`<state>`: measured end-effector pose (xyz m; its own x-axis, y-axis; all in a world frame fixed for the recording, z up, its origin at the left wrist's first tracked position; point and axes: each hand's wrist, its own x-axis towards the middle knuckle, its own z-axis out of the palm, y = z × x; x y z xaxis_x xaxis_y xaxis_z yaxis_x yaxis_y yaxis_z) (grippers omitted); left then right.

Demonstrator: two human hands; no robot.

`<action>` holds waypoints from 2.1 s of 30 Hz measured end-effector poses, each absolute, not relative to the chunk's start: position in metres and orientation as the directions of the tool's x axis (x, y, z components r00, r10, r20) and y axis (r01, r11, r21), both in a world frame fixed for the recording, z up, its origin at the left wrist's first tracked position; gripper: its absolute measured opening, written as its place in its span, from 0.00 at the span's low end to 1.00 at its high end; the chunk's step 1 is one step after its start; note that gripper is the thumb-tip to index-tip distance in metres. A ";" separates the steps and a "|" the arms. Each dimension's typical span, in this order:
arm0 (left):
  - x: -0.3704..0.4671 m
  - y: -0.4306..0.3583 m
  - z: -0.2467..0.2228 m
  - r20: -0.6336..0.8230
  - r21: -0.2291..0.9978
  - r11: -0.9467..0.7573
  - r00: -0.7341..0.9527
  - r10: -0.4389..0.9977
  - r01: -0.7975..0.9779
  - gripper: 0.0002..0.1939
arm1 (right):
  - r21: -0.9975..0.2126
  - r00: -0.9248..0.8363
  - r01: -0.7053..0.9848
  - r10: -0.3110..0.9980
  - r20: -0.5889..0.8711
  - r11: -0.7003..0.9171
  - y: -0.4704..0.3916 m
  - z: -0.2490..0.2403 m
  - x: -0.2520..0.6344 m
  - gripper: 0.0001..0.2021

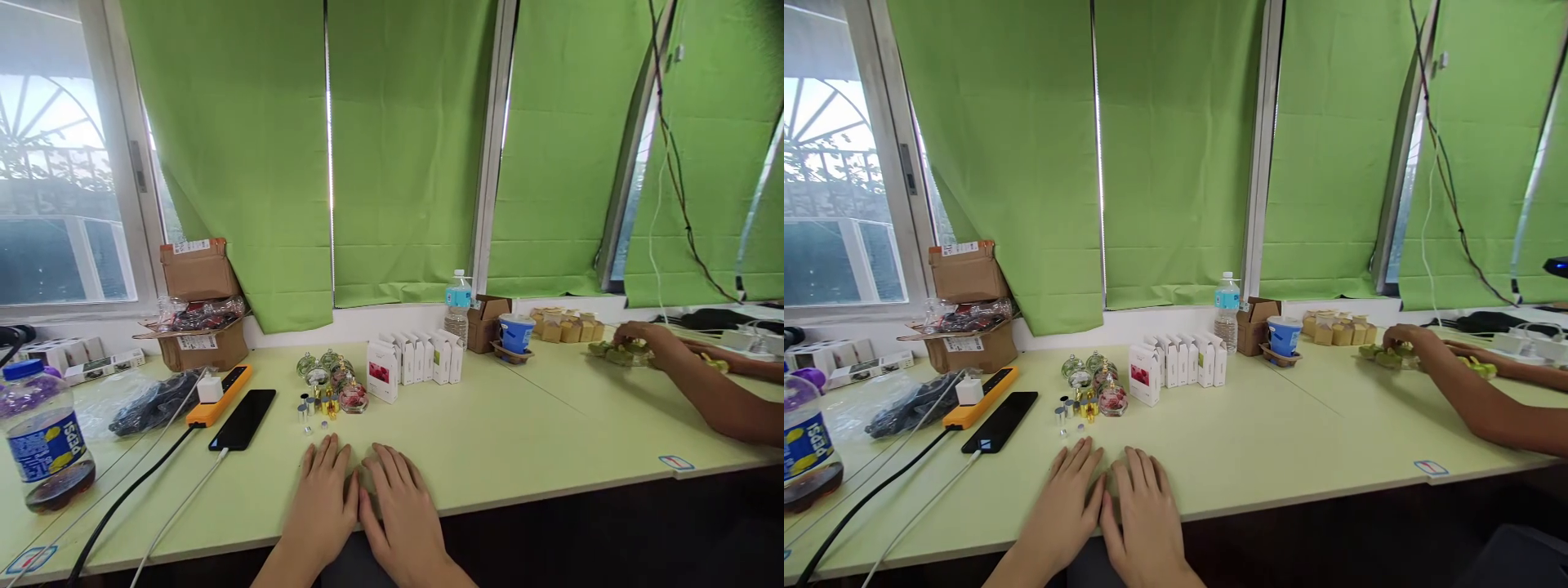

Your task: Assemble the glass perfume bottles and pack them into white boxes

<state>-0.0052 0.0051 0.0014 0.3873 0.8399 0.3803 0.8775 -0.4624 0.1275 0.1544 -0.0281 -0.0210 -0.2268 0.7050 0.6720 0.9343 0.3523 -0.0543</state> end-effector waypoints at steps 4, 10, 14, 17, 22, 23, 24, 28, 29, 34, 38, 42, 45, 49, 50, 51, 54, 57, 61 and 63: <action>-0.006 0.006 -0.001 0.391 0.114 -0.472 0.397 0.830 0.874 0.23 | -0.055 -0.225 0.935 0.709 0.668 0.349 -0.029 -0.020 0.155 0.13; -0.007 0.008 -0.004 0.393 0.121 -0.476 0.398 0.829 0.871 0.23 | -0.055 -0.228 0.935 0.712 0.664 0.351 -0.030 -0.019 0.154 0.12; -0.008 0.010 -0.009 0.412 0.115 -0.462 0.381 0.828 0.879 0.23 | -0.052 -0.232 0.935 0.714 0.660 0.352 -0.031 -0.018 0.154 0.13; -0.008 0.010 -0.012 0.446 0.101 -0.421 0.337 0.829 0.901 0.26 | -0.052 -0.240 0.932 0.716 0.655 0.360 -0.031 -0.018 0.154 0.13; -0.004 0.006 -0.010 0.550 0.061 -0.324 0.239 0.801 0.944 0.28 | -0.045 -0.234 0.935 0.707 0.667 0.352 -0.031 -0.018 0.155 0.17; -0.003 0.005 -0.009 0.563 0.054 -0.325 0.239 0.791 0.944 0.28 | -0.043 -0.236 0.935 0.708 0.665 0.352 -0.031 -0.018 0.155 0.18; -0.003 0.004 -0.008 0.572 0.047 -0.330 0.245 0.783 0.943 0.28 | -0.042 -0.239 0.935 0.710 0.662 0.353 -0.031 -0.018 0.155 0.18; -0.001 0.001 -0.004 0.596 0.030 -0.330 0.248 0.763 0.944 0.27 | -0.040 -0.240 0.935 0.711 0.661 0.353 -0.032 -0.017 0.155 0.18; -0.001 0.001 -0.004 0.604 0.024 -0.326 0.246 0.758 0.945 0.28 | -0.037 -0.242 0.935 0.709 0.662 0.353 -0.032 -0.017 0.155 0.19; 0.001 0.000 -0.004 0.629 0.009 -0.329 0.251 0.736 0.944 0.28 | -0.042 -0.240 0.935 0.716 0.656 0.351 -0.034 -0.014 0.154 0.19; 0.002 -0.001 -0.001 0.634 0.012 -0.327 0.246 0.733 0.945 0.30 | -0.046 -0.236 0.935 0.715 0.658 0.351 -0.034 -0.015 0.154 0.19; 0.002 -0.004 0.002 0.591 0.053 -0.348 0.252 0.766 0.936 0.26 | -0.034 -0.237 0.938 0.708 0.665 0.346 -0.032 -0.018 0.155 0.19; 0.001 -0.004 0.003 0.513 0.108 -0.376 0.273 0.814 0.920 0.20 | -0.030 -0.236 0.939 0.708 0.665 0.342 -0.031 -0.020 0.156 0.20; 0.001 -0.005 0.003 0.506 0.119 -0.378 0.272 0.819 0.918 0.19 | -0.034 -0.242 0.937 0.717 0.654 0.347 -0.031 -0.021 0.157 0.20; 0.001 -0.005 0.003 0.508 0.118 -0.378 0.271 0.817 0.918 0.18 | -0.035 -0.243 0.937 0.720 0.651 0.348 -0.031 -0.021 0.157 0.20; 0.001 -0.005 0.003 0.510 0.118 -0.378 0.271 0.817 0.918 0.18 | -0.035 -0.245 0.936 0.721 0.648 0.350 -0.031 -0.021 0.157 0.20; 0.002 -0.005 0.005 0.518 0.115 -0.379 0.270 0.812 0.918 0.18 | -0.032 -0.251 0.935 0.720 0.648 0.354 -0.030 -0.022 0.157 0.20; 0.002 -0.005 0.006 0.529 0.105 -0.387 0.278 0.802 0.916 0.17 | -0.038 -0.244 0.935 0.720 0.649 0.351 -0.030 -0.022 0.157 0.20; 0.002 -0.006 0.007 0.526 0.109 -0.386 0.276 0.804 0.916 0.16 | -0.043 -0.246 0.934 0.729 0.639 0.353 -0.030 -0.019 0.157 0.19; 0.002 -0.007 0.007 0.524 0.109 -0.383 0.274 0.807 0.917 0.16 | -0.040 -0.248 0.935 0.730 0.637 0.352 -0.030 -0.018 0.156 0.18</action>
<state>0.0015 -0.0067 0.0067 0.2743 0.8066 0.5236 0.9173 -0.3829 0.1094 0.1563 -0.0301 -0.0178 -0.2476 0.7304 0.6365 0.9353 0.3517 -0.0398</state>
